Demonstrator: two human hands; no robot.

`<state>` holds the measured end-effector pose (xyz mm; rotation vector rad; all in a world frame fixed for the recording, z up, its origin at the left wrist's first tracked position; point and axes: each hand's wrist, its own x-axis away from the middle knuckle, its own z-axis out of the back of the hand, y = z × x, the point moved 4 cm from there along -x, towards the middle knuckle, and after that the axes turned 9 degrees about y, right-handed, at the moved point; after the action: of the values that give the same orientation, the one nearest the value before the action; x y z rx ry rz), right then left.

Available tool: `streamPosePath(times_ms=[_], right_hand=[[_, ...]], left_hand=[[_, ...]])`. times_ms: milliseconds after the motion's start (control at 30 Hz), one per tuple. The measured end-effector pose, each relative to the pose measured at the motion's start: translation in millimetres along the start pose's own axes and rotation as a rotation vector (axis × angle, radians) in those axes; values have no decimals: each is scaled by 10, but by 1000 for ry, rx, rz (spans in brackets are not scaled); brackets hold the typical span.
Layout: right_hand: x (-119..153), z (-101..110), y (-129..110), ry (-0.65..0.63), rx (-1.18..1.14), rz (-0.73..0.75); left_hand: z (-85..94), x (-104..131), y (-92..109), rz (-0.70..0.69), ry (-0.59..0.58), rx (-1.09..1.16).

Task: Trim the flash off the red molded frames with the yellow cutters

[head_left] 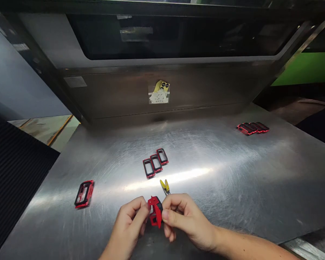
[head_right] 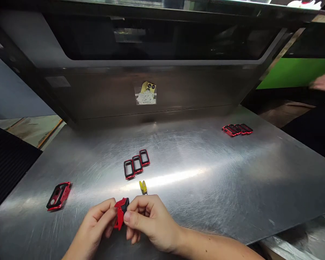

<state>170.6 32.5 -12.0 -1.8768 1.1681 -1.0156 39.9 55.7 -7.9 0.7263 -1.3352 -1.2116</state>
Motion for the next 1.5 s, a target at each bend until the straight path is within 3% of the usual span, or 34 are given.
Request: streamPosePath(times_ms=[133, 200, 333, 533, 667, 933, 1500], right_hand=[[26, 3, -75, 34, 103, 59], [47, -1, -124, 38, 163, 126], [88, -11, -176, 41, 269, 200], [108, -45, -179, -30, 307, 197], [98, -37, -149, -72, 342, 209], [75, -41, -86, -97, 323, 211], [141, -84, -186, -150, 402, 297]], left_hand=[[40, 93, 24, -146, 136, 58], [36, 137, 20, -212, 138, 49], [0, 150, -29, -401, -2, -72], [-17, 113, -38, -730, -167, -208], [-85, 117, 17, -723, -247, -236], [-113, 131, 0, -753, -191, -271], [-70, 166, -33, -691, -217, -236]])
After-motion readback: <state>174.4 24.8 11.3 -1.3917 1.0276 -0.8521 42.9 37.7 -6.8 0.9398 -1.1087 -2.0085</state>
